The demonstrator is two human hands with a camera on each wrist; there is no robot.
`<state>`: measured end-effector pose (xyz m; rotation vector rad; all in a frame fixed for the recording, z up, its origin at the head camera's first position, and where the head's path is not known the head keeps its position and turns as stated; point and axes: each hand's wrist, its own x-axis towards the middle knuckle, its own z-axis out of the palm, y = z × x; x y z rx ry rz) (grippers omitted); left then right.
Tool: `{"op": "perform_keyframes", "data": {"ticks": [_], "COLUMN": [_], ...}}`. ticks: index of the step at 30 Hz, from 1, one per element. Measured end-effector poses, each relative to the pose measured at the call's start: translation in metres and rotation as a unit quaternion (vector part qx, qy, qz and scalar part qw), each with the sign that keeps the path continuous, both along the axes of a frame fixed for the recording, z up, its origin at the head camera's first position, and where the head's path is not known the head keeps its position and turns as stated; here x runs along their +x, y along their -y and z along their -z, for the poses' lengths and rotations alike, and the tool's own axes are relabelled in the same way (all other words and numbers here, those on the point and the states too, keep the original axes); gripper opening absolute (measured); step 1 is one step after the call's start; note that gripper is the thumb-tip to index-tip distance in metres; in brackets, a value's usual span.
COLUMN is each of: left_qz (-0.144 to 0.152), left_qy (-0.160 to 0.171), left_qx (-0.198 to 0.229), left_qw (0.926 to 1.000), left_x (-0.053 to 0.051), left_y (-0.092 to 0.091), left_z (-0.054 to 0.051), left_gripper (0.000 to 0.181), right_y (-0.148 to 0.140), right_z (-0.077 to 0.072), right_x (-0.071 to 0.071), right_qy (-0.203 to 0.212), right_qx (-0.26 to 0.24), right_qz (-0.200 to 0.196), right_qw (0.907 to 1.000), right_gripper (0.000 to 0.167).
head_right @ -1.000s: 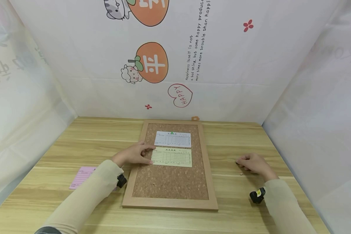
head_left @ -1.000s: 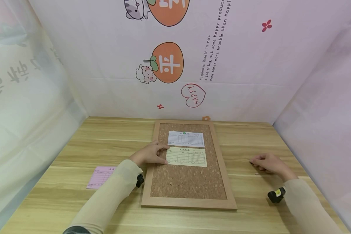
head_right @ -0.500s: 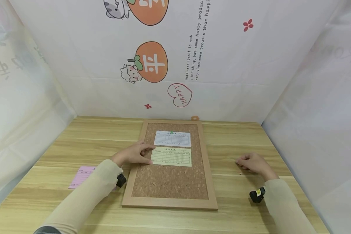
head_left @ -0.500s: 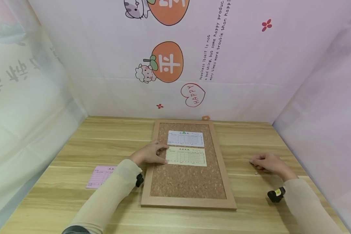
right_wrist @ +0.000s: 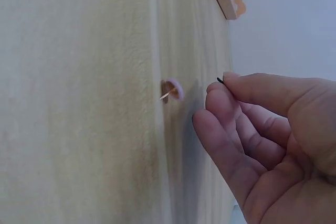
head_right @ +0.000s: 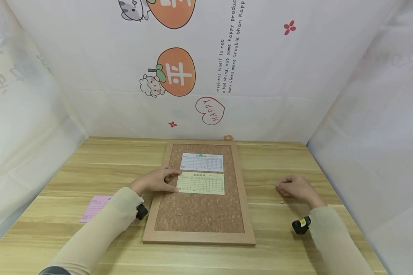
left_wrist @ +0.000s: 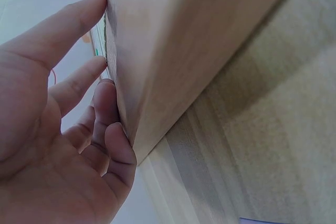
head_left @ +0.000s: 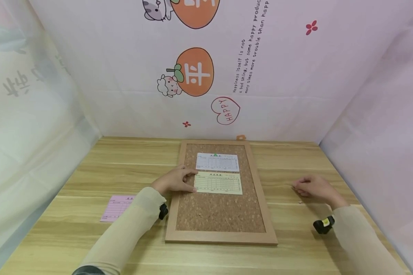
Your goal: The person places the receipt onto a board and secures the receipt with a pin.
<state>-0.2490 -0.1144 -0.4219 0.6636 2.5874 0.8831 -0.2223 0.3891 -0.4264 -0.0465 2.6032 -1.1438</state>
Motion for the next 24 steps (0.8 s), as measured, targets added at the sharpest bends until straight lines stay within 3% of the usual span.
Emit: {"op": "perform_keyframes", "data": {"ticks": [17, 24], "left_qz": [-0.005, -0.002], "left_qy": [0.010, 0.008], "left_qx": [0.009, 0.012], "left_qw": [0.9999, 0.9999], "left_x": [-0.001, -0.001], "left_y": [0.000, 0.001], "left_z": [0.001, 0.001], "left_gripper": [0.071, 0.070], "right_y": [0.015, 0.024], "right_z": [-0.009, -0.012], "right_x": [-0.008, -0.014], "right_qy": [0.000, -0.006], "right_qx": [-0.038, -0.028], "right_qz": [-0.023, -0.042], "right_qw": [0.9990, 0.9987], "right_gripper": [0.041, 0.045]}}
